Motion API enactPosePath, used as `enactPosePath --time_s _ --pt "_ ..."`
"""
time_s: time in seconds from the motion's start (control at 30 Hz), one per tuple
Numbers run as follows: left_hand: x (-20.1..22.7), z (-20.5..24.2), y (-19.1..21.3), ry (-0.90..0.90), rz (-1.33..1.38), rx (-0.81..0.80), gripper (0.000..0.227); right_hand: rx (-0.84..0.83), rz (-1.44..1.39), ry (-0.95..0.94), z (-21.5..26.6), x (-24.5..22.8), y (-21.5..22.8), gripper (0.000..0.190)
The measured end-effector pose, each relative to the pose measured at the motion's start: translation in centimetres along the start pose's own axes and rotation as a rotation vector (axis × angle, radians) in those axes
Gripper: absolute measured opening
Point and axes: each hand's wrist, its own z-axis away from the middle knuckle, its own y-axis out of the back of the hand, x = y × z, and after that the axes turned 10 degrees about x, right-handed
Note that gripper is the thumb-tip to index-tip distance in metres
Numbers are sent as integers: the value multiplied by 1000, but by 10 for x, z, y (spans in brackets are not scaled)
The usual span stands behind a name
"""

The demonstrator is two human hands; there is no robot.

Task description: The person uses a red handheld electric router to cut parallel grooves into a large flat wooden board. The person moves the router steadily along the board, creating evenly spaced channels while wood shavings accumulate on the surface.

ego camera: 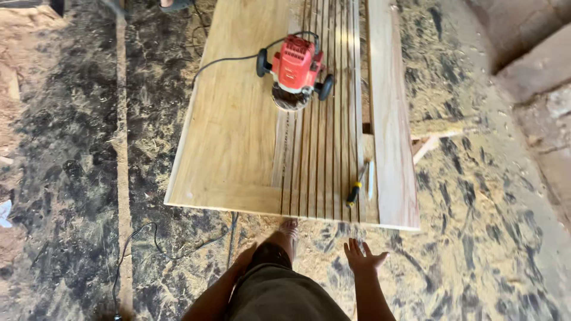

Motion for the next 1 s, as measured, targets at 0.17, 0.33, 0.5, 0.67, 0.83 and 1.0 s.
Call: enactPosePath --time_s 0.17,0.33,0.5,0.67,0.83,1.0 --pt "-10 -2 22 -28 -6 -68 73 48 72 39 28 10 69 85" --pt "-44 4 67 -10 -279 -124 72 6 239 84 42 30 89 69" --pt "-67 7 127 69 -366 -125 72 30 441 127 48 64 67 36" --pt "-63 18 151 105 -206 -103 71 109 649 236 49 101 33 35" --pt "-24 29 179 140 -123 -110 71 -35 974 336 44 139 -25 35" --pt "3 45 207 224 -153 -122 70 -276 1186 479 42 178 -45 39"
